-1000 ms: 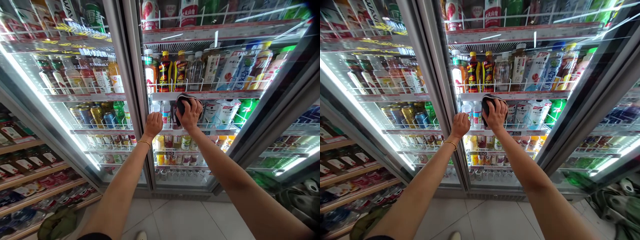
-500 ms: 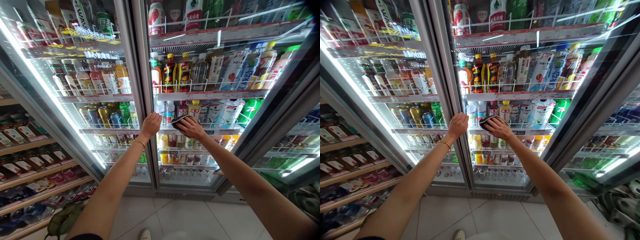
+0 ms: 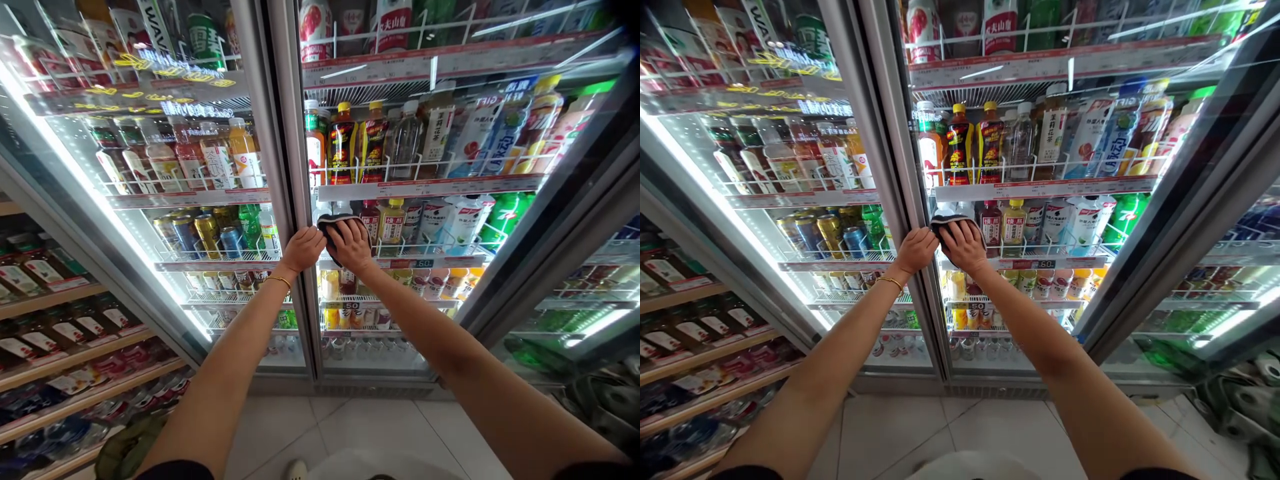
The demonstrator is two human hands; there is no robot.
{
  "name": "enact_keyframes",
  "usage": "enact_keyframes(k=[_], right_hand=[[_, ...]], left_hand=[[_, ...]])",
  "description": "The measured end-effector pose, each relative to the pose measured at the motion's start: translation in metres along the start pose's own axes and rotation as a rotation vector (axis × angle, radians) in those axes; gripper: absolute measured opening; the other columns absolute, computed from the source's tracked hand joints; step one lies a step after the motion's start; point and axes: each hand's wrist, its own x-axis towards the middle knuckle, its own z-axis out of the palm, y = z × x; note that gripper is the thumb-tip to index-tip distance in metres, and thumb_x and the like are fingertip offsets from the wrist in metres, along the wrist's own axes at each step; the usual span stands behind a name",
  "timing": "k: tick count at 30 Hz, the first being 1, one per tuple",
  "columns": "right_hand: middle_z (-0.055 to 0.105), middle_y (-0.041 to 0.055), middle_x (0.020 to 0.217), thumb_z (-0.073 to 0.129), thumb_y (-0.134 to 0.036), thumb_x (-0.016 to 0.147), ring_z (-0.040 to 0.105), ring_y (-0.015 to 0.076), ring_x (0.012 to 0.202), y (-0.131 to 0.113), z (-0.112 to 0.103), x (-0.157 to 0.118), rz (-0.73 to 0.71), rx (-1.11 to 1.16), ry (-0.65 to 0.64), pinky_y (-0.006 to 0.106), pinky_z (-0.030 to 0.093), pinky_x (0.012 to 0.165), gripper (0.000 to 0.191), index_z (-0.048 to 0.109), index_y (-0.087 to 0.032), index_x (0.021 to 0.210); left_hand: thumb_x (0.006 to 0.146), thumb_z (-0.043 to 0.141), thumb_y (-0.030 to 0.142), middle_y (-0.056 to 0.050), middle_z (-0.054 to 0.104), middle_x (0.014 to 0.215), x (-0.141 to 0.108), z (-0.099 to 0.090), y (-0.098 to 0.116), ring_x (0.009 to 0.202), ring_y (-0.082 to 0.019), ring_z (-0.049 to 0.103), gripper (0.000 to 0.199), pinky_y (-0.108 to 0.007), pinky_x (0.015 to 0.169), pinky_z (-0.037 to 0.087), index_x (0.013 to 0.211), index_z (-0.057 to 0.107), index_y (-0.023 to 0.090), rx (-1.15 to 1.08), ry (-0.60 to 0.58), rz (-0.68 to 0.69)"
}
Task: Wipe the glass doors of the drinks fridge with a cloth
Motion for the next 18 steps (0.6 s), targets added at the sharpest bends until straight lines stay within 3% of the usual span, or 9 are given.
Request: enact_keyframes(k=[5,7,10,14,18], right_hand=[[0.057,0.0062,0.131,0.053,-0.039,0.087,0.046,0.0238,0.125,0.043,-0.025,-0.037,-0.334,0.015,-0.146,0.041,0.034,0.105,0.043,0.053,-0.028,0.129],[0.059,0.0045,0.129,0.054,-0.040,0.087,0.047,0.0226,0.123,0.062,-0.036,-0.041,-0.367,0.006,-0.167,0.040,0.034,0.105,0.043,0.053,-0.030,0.129],[0.059,0.0072,0.127,0.055,-0.041,0.085,0.046,0.0255,0.121,0.070,-0.039,-0.027,-0.143,-0.026,-0.073,0.044,0.033,0.106,0.042,0.056,-0.028,0.125],[0.053,0.0134,0.131,0.049,-0.043,0.087,0.040,0.0322,0.126,0.037,-0.021,0.014,0.241,-0.085,0.112,0.053,0.028,0.107,0.044,0.056,-0.022,0.125],[0.052,0.0132,0.132,0.047,-0.045,0.088,0.038,0.0319,0.129,-0.001,-0.002,0.026,0.205,-0.064,0.115,0.051,0.028,0.107,0.045,0.055,-0.023,0.127]], left_hand=[[0.093,0.034,0.012,-0.008,0.065,0.084,-0.001,-0.001,-0.002,0.094,-0.019,0.059,0.030,-0.034,0.084,0.044,0.080,0.059,0.019,-0.070,-0.003,-0.010],[0.093,0.034,0.013,-0.008,0.064,0.084,0.000,0.000,-0.002,0.094,-0.019,0.059,0.029,-0.034,0.084,0.044,0.079,0.058,0.019,-0.108,0.000,-0.025],[0.093,0.035,0.012,-0.007,0.064,0.083,-0.001,0.003,0.000,0.095,-0.019,0.059,0.028,-0.035,0.086,0.044,0.078,0.057,0.019,-0.174,-0.003,-0.067],[0.093,0.037,0.014,-0.007,0.063,0.083,-0.002,0.006,0.002,0.097,-0.019,0.059,0.026,-0.036,0.088,0.043,0.078,0.057,0.020,-0.181,0.008,-0.100],[0.092,0.037,0.013,-0.007,0.064,0.085,-0.005,0.007,0.003,0.096,-0.019,0.059,0.025,-0.036,0.088,0.044,0.081,0.058,0.019,-0.137,0.025,-0.078]])
